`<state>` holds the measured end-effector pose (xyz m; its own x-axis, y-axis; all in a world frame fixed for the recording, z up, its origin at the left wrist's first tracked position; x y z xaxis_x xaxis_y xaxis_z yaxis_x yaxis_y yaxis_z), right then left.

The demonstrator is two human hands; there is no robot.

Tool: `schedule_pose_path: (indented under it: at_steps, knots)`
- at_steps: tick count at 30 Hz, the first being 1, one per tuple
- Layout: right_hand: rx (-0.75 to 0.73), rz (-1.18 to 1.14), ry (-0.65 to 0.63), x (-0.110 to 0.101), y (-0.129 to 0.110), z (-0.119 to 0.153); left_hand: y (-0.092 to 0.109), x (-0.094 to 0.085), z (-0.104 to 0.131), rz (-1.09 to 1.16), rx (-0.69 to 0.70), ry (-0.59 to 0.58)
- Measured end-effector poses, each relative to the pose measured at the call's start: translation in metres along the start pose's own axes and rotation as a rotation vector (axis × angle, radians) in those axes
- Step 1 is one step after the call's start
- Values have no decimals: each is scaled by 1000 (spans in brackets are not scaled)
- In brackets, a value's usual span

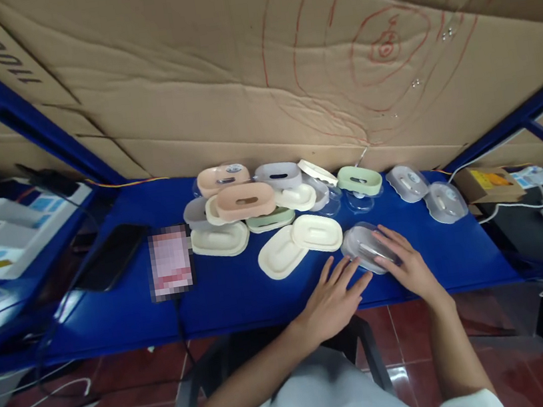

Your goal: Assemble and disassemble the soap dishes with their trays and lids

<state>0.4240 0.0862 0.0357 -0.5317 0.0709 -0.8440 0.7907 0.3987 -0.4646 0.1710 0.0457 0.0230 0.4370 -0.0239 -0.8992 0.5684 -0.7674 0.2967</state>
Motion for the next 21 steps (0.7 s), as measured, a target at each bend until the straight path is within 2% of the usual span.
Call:
schedule_pose_path:
  at_steps: [3,6,8,10,13,15,17,19,21]
  knots:
    - [-48,-10,-54,0,8,-32,-2,-1,-5,-31,21,2]
    - [-43,129,15,-5,8,-56,-3,-2,-13,-41,32,0]
    - [-45,182,60,-7,-1,-58,-3,-2,-16,-46,33,3]
    - [-67,161,44,-4,-17,-46,-3,-1,-17,-54,29,7]
    - [-78,121,-75,8,-41,-10,-5,0,-15,-40,1,8]
    - [-59,127,-140,19,-52,14,-7,-1,-15,-17,0,0]
    - [-40,143,-150,26,-59,31,-9,-3,-18,2,26,-10]
    - [-36,154,-149,27,-62,39,-11,-5,-21,17,49,-4]
    - [-47,146,-156,21,-61,37,-12,-6,-21,24,42,50]
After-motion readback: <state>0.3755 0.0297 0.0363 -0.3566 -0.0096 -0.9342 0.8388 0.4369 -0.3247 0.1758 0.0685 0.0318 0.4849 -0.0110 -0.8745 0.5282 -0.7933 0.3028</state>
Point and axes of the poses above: each hand's wrist, its own z-axis away from the middle knuckle, its own x-axis out of the palm, y = z × x, the point moved 3 cm from there along -z, towards the middle knuckle, and after that the axes turned 3 degrees about -z, right-handed, at the moved point
